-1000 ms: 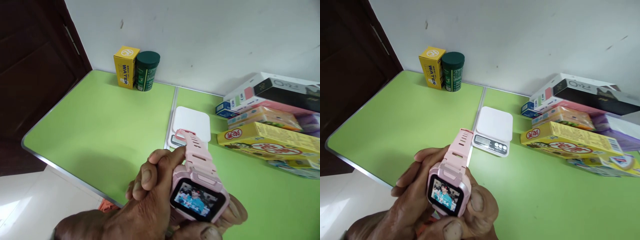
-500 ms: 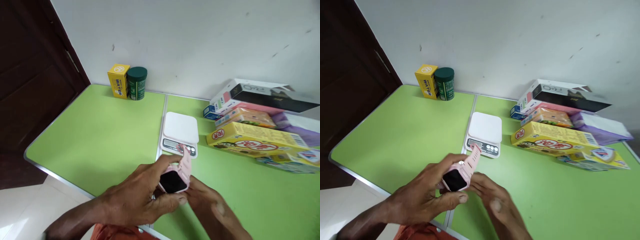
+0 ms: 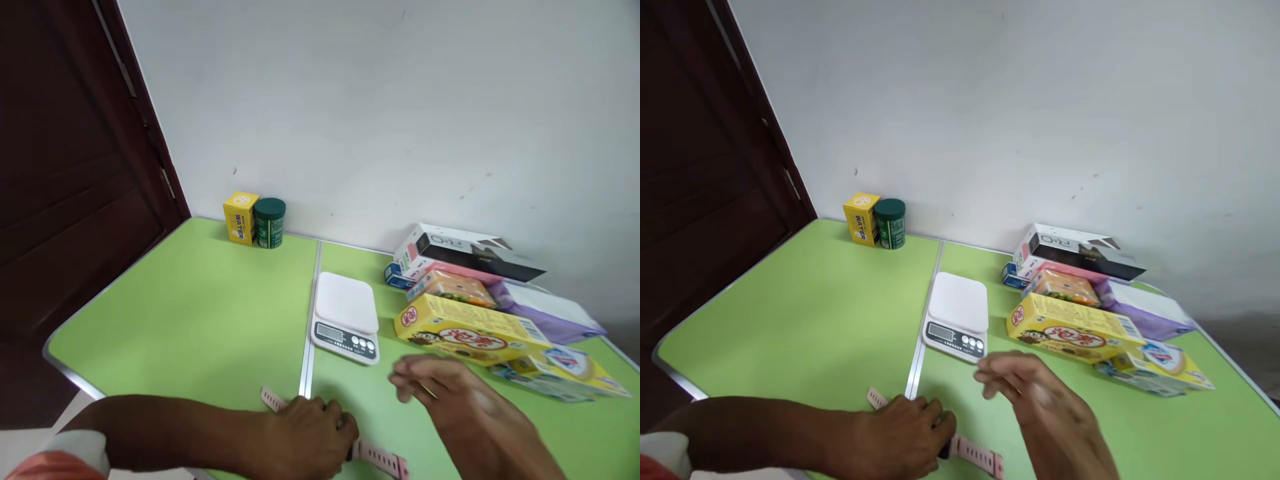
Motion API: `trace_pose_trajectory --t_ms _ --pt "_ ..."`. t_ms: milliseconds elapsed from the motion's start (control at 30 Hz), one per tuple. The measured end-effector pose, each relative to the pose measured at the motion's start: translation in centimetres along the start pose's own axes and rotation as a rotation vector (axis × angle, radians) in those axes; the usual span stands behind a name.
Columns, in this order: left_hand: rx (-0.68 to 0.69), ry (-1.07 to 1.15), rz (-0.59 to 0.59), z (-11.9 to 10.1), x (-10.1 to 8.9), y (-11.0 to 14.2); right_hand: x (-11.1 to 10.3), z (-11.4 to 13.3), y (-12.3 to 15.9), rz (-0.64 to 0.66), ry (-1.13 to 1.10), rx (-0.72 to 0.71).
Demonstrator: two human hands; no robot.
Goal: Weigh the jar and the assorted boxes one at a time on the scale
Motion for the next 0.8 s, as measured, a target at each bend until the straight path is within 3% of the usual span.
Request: trace_pose_trajectory --t_ms 133,200,267,367,433,500,633,700,800 --pt "0.053 -0.187 -0.197 0.1 2.0 -0.7 7.4 3.1 -7.0 0.267 0.112 -0.103" --pt "0.088 -0.208 -0.294 0.8 2.2 -0.9 10.7 2.7 -11.6 0.358 0.158 -0.095" --pt "0.083 -0.136 -0.363 2.6 0.9 -0.6 13.6 1.6 -16.7 0.355 0.163 -0.063" --pt "-0.106 0.160 -0.567 8.5 -4.2 0.3 17.1 -0.4 -24.2 0.232 0.127 0.022" --pt "-0.319 0.412 -0.781 14.5 -8.0 0.7 19.1 -1.8 -28.2 0.138 0.081 0.105" --pt "-0.482 0.580 -0.953 20.5 -10.6 0.2 21.0 -3.0 -31.3 0.079 0.057 0.159" --pt "-0.645 0.740 -1.115 30.0 -12.3 -3.0 24.2 -5.1 -34.5 0.077 0.045 0.190" --pt "-0.658 0.747 -1.167 32.5 -12.7 -4.4 25.1 -6.1 -34.8 0.086 0.036 0.200" --pt "-0.696 0.710 -1.258 33.7 -13.1 -5.4 25.5 -6.8 -33.9 0.085 0.028 0.207"
Point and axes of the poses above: each hand's wrist, its own y-axis away from the middle knuckle, its own x-axis out of the palm, z = x × y, the point moved 5 cm from there along -y, towards the middle knuckle, and after that the axes turned 7 degrees about y, right-handed, at the moved point
